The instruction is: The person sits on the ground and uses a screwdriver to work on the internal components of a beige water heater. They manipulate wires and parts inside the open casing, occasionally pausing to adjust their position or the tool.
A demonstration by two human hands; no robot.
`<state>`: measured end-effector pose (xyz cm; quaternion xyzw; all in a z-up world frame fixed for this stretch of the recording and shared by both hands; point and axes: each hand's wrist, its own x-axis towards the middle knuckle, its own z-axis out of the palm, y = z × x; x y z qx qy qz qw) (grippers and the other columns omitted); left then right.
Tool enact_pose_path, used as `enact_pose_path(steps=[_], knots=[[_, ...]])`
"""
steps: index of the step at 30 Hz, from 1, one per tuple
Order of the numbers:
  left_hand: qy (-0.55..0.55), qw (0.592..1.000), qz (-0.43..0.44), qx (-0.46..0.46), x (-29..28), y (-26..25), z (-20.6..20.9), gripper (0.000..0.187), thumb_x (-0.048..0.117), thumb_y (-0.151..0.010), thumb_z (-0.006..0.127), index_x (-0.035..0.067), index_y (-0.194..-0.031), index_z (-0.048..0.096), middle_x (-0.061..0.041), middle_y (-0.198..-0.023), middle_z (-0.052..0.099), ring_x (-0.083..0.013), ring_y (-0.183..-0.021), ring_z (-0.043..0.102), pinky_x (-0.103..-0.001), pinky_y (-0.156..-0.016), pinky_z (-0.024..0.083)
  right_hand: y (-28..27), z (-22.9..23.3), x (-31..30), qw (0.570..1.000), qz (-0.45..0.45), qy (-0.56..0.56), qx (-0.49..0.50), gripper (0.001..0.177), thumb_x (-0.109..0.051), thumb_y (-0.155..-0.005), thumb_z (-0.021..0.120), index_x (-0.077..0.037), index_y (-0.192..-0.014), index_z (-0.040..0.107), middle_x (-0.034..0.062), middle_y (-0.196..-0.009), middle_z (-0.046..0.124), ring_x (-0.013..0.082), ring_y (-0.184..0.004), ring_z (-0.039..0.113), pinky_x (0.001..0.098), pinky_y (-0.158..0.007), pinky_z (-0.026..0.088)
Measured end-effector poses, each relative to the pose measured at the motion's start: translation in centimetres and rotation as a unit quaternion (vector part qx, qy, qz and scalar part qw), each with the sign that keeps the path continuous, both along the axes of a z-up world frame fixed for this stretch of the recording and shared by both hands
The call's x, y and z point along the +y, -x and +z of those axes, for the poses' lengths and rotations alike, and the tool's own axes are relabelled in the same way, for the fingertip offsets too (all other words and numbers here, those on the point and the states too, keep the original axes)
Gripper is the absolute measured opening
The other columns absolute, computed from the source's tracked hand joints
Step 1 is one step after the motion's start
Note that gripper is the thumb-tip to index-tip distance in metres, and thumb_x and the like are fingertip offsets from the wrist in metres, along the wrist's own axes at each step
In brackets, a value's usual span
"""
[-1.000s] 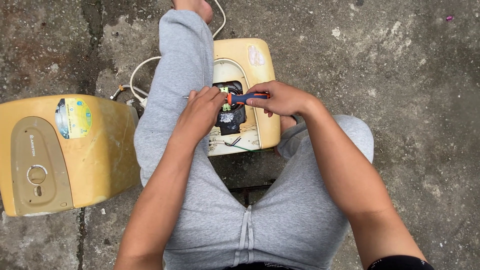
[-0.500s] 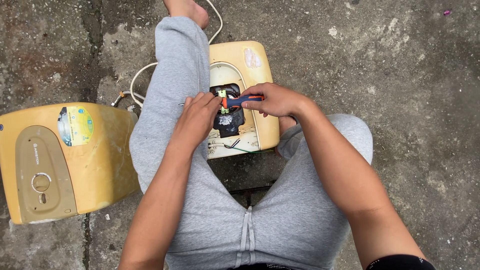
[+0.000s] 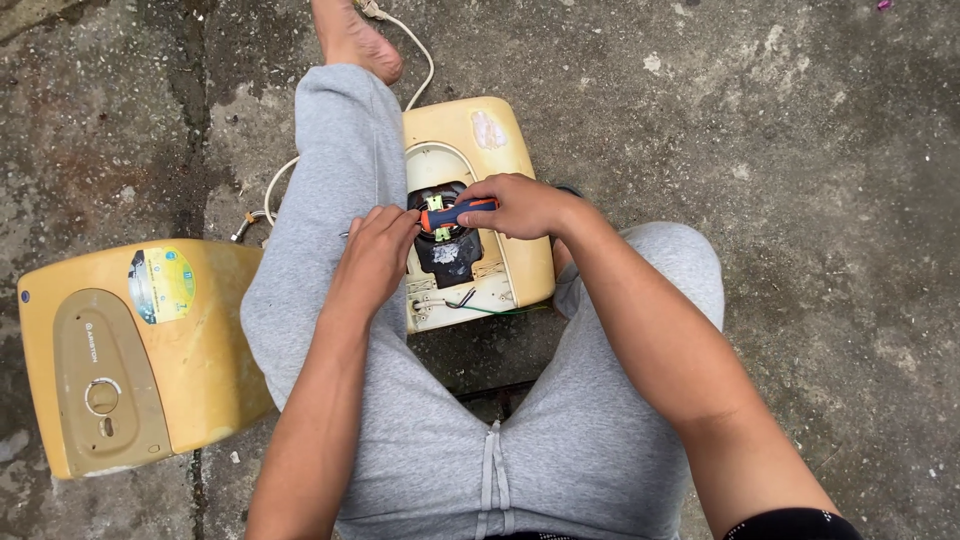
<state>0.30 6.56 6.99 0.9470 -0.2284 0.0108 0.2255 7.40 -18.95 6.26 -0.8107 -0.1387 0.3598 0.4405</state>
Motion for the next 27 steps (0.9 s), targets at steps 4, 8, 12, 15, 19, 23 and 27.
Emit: enact_pose_path(steps=[4, 8, 12, 15, 19, 23, 27], knots=[[0.004, 1.0, 0.0, 0.004, -0.3, 0.2, 1.2, 0.019, 0.02, -0.109, 0.056, 0.01, -0.119, 0.07, -0.005, -0.091, 0.063, -0.0224, -0.092, 0.061, -0.032, -0.079, 0.04, -0.3, -1.1, 0.1, 1.0, 0.001, 0.0, -0.002, 0.043, -0.029, -0.093, 0.072, -0.007, -0.13, 0.07, 0.0251, -0.109, 0.067, 0.0278, -0.072, 0.072, 0.03, -0.054, 0.066], [0.0, 1.0, 0.002, 0.009, -0.3, 0.0, 1.1, 0.019, 0.021, -0.109, 0.058, 0.01, -0.119, 0.07, -0.004, -0.092, 0.064, -0.0229, -0.093, 0.062, -0.033, -0.08, 0.042, -0.3, 0.3, 0.1, 0.998, 0.036, 0.031, -0.032, 0.044, -0.034, -0.094, 0.07, -0.011, -0.131, 0.071, 0.0248, -0.113, 0.069, 0.0362, -0.09, 0.071, 0.0407, -0.071, 0.063], [-0.01, 1.0, 0.004, 0.006, -0.2, -0.2, 0.7, 0.019, 0.021, -0.108, 0.059, 0.011, -0.119, 0.071, -0.004, -0.093, 0.064, -0.0233, -0.094, 0.062, -0.034, -0.08, 0.043, -0.3, 0.9, 0.1, 0.994, 0.058, 0.07, -0.058, 0.042, -0.04, -0.094, 0.067, -0.02, -0.13, 0.072, 0.0201, -0.118, 0.071, 0.04, -0.111, 0.069, 0.0494, -0.096, 0.056], [-0.009, 1.0, 0.006, 0.021, -0.7, -0.2, 1.4, 0.019, 0.021, -0.108, 0.058, 0.01, -0.118, 0.071, -0.006, -0.092, 0.066, -0.0246, -0.094, 0.065, -0.035, -0.08, 0.045, -0.6, 0.3, 0.0, 0.993, 0.057, 0.075, -0.067, 0.042, -0.041, -0.094, 0.067, -0.021, -0.131, 0.071, 0.0196, -0.117, 0.072, 0.0397, -0.113, 0.069, 0.049, -0.098, 0.055], [0.007, 0.999, 0.008, 0.045, -0.9, -0.1, 0.7, 0.019, 0.019, -0.108, 0.059, 0.009, -0.117, 0.071, -0.009, -0.09, 0.067, -0.0286, -0.092, 0.067, -0.037, -0.079, 0.05, -0.9, 1.4, -0.2, 0.994, 0.047, 0.078, -0.064, 0.043, -0.04, -0.094, 0.067, -0.018, -0.131, 0.071, 0.0211, -0.119, 0.072, 0.0414, -0.116, 0.067, 0.0502, -0.101, 0.053], [0.086, 0.985, 0.072, 0.132, -2.1, 0.5, 0.6, 0.023, 0.021, -0.109, 0.055, 0.006, -0.116, 0.07, -0.013, -0.087, 0.07, -0.0335, -0.089, 0.07, -0.042, -0.079, 0.053, -1.5, 0.8, 0.1, 0.987, -0.12, -0.058, -0.093, 0.043, -0.026, -0.086, 0.079, -0.01, -0.124, 0.07, 0.0194, -0.104, 0.067, 0.0286, -0.086, 0.07, 0.0393, -0.079, 0.058], [0.179, 0.947, 0.161, 0.213, -4.0, 0.9, 0.1, 0.028, 0.025, -0.11, 0.049, 0.004, -0.113, 0.067, -0.012, -0.077, 0.074, -0.0339, -0.076, 0.072, -0.044, -0.073, 0.054, -2.4, -1.3, 2.0, 0.918, -0.294, -0.263, -0.032, 0.055, -0.003, -0.088, 0.077, -0.007, -0.139, 0.057, 0.0195, -0.104, 0.065, 0.0162, -0.081, 0.073, 0.0269, -0.068, 0.069]])
